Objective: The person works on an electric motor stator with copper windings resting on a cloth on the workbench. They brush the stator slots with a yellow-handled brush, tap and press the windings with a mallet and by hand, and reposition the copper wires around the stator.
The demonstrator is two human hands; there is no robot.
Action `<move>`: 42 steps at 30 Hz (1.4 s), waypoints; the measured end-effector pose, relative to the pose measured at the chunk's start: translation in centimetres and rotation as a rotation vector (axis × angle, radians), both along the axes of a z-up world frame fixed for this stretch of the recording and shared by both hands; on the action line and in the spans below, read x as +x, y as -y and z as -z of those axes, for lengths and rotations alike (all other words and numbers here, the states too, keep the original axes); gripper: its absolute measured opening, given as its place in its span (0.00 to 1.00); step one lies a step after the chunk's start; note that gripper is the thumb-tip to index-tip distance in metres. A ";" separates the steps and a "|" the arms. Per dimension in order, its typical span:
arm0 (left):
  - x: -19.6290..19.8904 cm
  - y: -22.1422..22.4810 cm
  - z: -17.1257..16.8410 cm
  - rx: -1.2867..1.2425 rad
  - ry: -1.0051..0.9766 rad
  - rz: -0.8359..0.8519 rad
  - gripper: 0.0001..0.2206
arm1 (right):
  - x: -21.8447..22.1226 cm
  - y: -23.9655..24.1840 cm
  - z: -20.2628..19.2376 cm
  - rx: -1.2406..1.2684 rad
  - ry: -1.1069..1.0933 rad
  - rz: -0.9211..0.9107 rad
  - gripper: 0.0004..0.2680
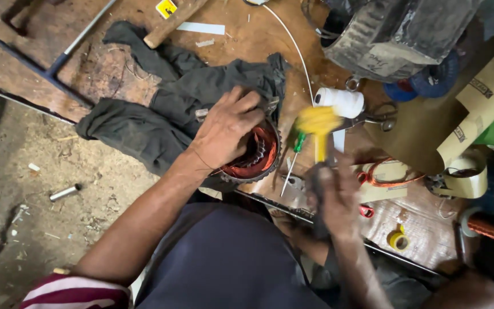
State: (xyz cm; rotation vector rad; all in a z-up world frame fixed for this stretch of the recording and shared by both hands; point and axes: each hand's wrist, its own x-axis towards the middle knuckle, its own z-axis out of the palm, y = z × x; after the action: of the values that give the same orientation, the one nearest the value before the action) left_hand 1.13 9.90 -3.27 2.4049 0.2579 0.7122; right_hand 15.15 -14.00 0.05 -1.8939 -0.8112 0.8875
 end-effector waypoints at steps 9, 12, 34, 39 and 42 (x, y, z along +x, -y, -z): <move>0.2 0.3 0.3 -0.024 0.007 -0.022 0.16 | -1.8 0.4 0.2 0.019 0.266 -0.057 0.18; -0.3 0.1 0.0 -0.008 0.003 -0.027 0.17 | -2.4 -0.2 0.6 -0.013 0.422 -0.066 0.18; 0.5 0.0 2.8 -0.179 0.132 0.003 0.13 | -2.2 -2.0 -3.5 -0.037 0.813 -0.357 0.18; 0.5 0.3 3.2 -0.177 0.104 -0.002 0.13 | -2.4 -1.9 -2.6 -0.061 0.790 -0.320 0.18; 0.8 -0.4 3.0 -0.201 0.152 0.060 0.11 | -2.6 -2.7 -3.2 -0.067 0.784 -0.410 0.19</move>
State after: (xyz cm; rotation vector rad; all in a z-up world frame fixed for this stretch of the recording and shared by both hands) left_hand 1.89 10.35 -6.30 2.1478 0.1852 0.7974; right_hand 12.52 -11.33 3.26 -2.1884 -1.6965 0.3697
